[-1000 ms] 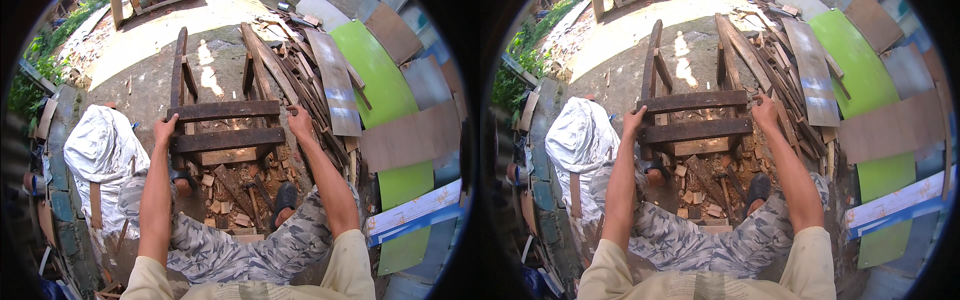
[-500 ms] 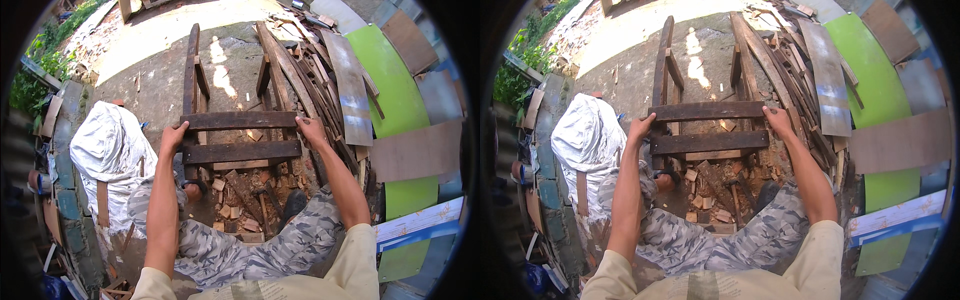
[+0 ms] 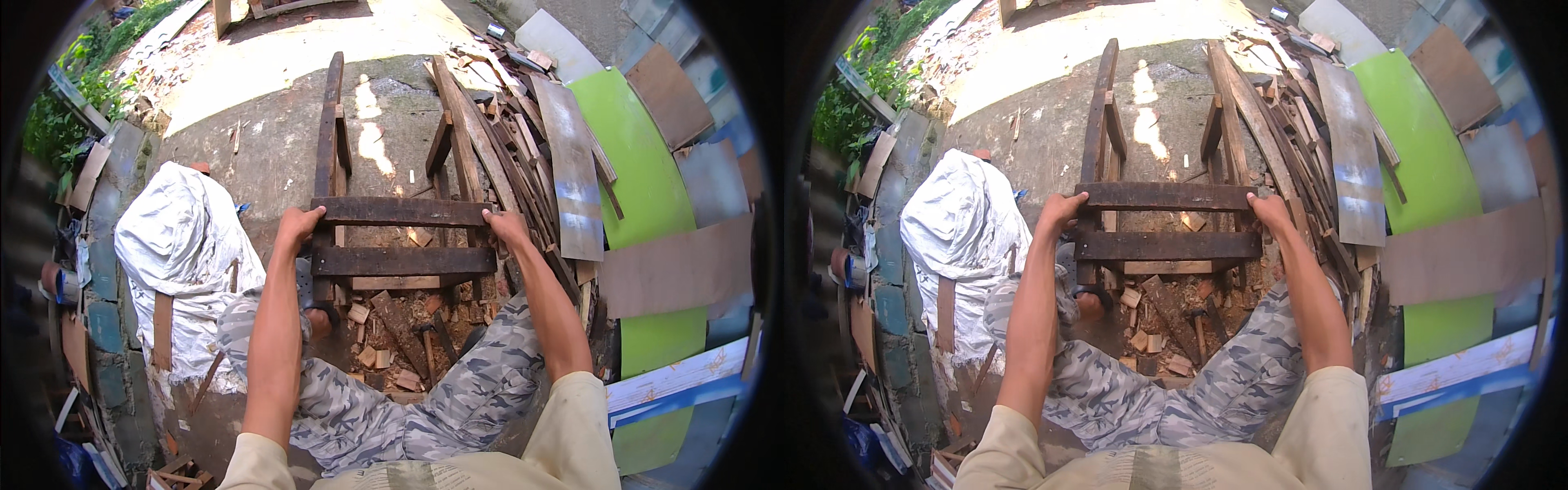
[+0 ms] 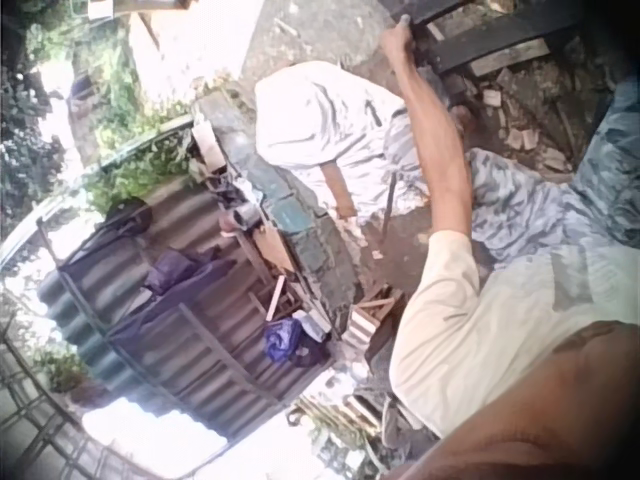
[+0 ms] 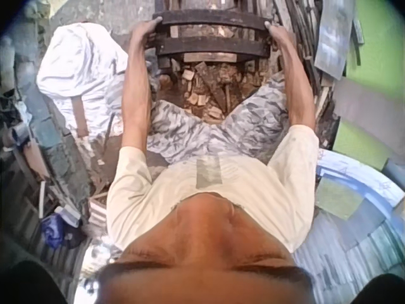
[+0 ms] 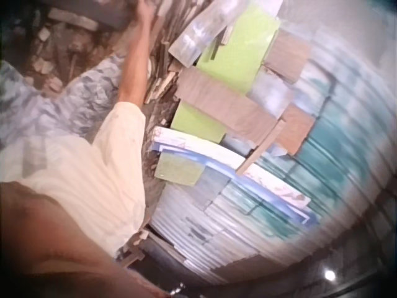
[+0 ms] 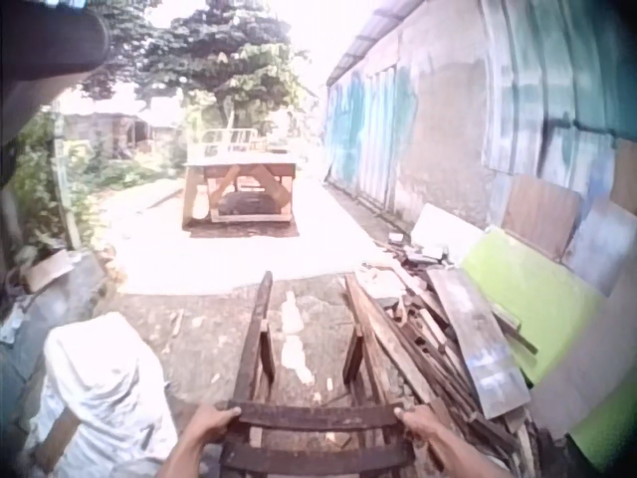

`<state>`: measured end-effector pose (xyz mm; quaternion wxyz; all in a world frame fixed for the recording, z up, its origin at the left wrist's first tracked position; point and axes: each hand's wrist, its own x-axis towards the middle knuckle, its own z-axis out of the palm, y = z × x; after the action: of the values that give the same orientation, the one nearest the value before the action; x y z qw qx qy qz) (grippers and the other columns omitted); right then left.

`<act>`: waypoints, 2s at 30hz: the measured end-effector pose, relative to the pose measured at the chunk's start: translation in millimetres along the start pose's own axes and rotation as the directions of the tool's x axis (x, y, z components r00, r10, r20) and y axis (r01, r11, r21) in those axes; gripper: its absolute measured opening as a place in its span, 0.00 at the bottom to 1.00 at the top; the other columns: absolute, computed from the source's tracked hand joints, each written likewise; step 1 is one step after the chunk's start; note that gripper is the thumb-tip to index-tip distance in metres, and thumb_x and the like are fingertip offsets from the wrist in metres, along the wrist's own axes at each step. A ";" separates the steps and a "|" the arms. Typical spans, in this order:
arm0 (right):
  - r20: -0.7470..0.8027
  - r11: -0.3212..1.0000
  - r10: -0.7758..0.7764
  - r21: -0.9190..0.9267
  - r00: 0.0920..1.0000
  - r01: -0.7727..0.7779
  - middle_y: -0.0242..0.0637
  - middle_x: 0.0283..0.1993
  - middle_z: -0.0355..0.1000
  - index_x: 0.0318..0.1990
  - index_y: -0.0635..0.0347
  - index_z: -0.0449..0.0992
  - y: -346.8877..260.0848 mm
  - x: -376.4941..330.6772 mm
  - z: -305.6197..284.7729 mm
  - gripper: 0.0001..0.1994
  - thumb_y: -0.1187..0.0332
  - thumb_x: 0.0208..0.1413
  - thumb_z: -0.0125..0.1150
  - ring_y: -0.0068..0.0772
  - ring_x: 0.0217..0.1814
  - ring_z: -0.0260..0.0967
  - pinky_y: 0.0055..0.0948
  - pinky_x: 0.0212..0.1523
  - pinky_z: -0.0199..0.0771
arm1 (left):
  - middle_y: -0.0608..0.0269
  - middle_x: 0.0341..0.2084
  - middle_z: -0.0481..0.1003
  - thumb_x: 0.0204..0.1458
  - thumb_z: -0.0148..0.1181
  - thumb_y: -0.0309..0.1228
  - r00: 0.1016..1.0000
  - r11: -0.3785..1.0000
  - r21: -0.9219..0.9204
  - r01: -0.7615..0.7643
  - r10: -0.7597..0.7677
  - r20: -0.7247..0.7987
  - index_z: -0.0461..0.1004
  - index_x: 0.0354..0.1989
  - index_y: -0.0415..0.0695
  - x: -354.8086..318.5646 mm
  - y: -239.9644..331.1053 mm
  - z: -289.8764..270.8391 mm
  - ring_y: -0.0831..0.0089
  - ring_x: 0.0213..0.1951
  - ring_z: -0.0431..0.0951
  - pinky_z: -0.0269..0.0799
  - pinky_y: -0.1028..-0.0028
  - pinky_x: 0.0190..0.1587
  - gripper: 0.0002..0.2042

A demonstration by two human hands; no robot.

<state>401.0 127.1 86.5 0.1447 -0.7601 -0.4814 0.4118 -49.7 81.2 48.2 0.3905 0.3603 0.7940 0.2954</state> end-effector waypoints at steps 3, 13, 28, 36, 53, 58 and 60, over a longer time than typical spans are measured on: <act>-0.012 1.000 0.027 -0.004 1.000 -0.027 0.40 0.24 0.75 0.40 0.65 0.82 -1.1 3.2 -1.7 0.23 0.49 0.64 0.60 0.30 0.17 0.69 0.36 0.18 0.63 | 0.53 0.18 0.73 0.52 0.69 0.47 1.000 1.000 0.002 0.012 -0.012 -0.009 0.75 0.22 0.28 0.9 2.2 5.1 0.67 0.21 0.72 0.67 0.63 0.26 0.27; -0.133 0.977 -0.213 -0.027 0.968 0.212 0.49 0.33 0.78 0.50 0.70 0.79 55.1 47.2 10.3 0.27 0.49 0.62 0.61 0.40 0.22 0.77 0.40 0.25 0.73 | 0.44 0.54 0.76 0.57 0.68 0.44 0.946 0.988 0.018 0.154 -0.152 0.284 0.75 0.55 0.30 6.0 23.9 -15.5 0.52 0.52 0.79 0.79 0.54 0.48 0.28; 0.014 0.995 -0.095 0.042 0.995 0.094 0.57 0.40 0.80 0.52 0.70 0.79 28.4 16.8 7.8 0.31 0.45 0.60 0.62 0.46 0.46 0.81 0.39 0.46 0.76 | 0.42 0.50 0.78 0.59 0.66 0.42 0.912 0.957 0.166 0.238 -0.279 0.301 0.73 0.56 0.28 16.1 27.9 -27.6 0.52 0.48 0.81 0.82 0.59 0.45 0.27; 0.045 0.920 -0.386 -0.057 0.921 0.388 0.47 0.44 0.82 0.53 0.69 0.78 42.1 9.6 1.9 0.33 0.52 0.46 0.80 0.36 0.45 0.81 0.35 0.47 0.79 | 0.47 0.36 0.78 0.57 0.67 0.43 0.971 0.981 0.180 0.077 -0.115 0.211 0.77 0.46 0.26 7.2 24.2 -15.3 0.61 0.31 0.79 0.76 0.65 0.30 0.25; -0.013 0.952 -0.302 -0.052 0.953 0.301 0.48 0.45 0.82 0.55 0.65 0.78 -49.9 63.0 -16.2 0.31 0.53 0.48 0.79 0.39 0.45 0.81 0.37 0.48 0.77 | 0.31 0.42 0.80 0.56 0.59 0.49 0.964 0.962 0.174 -0.209 0.233 -0.130 0.79 0.47 0.28 54.0 66.5 0.8 0.41 0.50 0.80 0.73 0.55 0.54 0.29; -0.104 0.849 -0.512 -0.213 0.852 0.484 0.56 0.55 0.77 0.58 0.65 0.76 -99.4 167.4 -21.6 0.33 0.50 0.51 0.75 0.52 0.60 0.74 0.44 0.60 0.70 | 0.34 0.42 0.81 0.57 0.58 0.51 0.945 0.958 0.201 -0.205 0.247 -0.214 0.80 0.46 0.30 136.6 114.3 21.6 0.43 0.50 0.81 0.73 0.56 0.54 0.29; -0.091 0.818 -0.532 -0.313 0.842 0.483 0.57 0.57 0.75 0.60 0.65 0.74 -108.6 221.7 -32.1 0.36 0.46 0.52 0.73 0.54 0.62 0.73 0.44 0.62 0.70 | 0.34 0.43 0.80 0.58 0.57 0.50 0.937 0.953 0.165 -0.254 0.285 -0.205 0.80 0.47 0.30 178.9 126.6 35.0 0.43 0.51 0.80 0.72 0.56 0.54 0.29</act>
<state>402.7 375.2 65.4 0.1831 -0.6491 -0.7053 0.2184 -55.1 303.0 52.1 0.2280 0.4556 0.7945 0.3305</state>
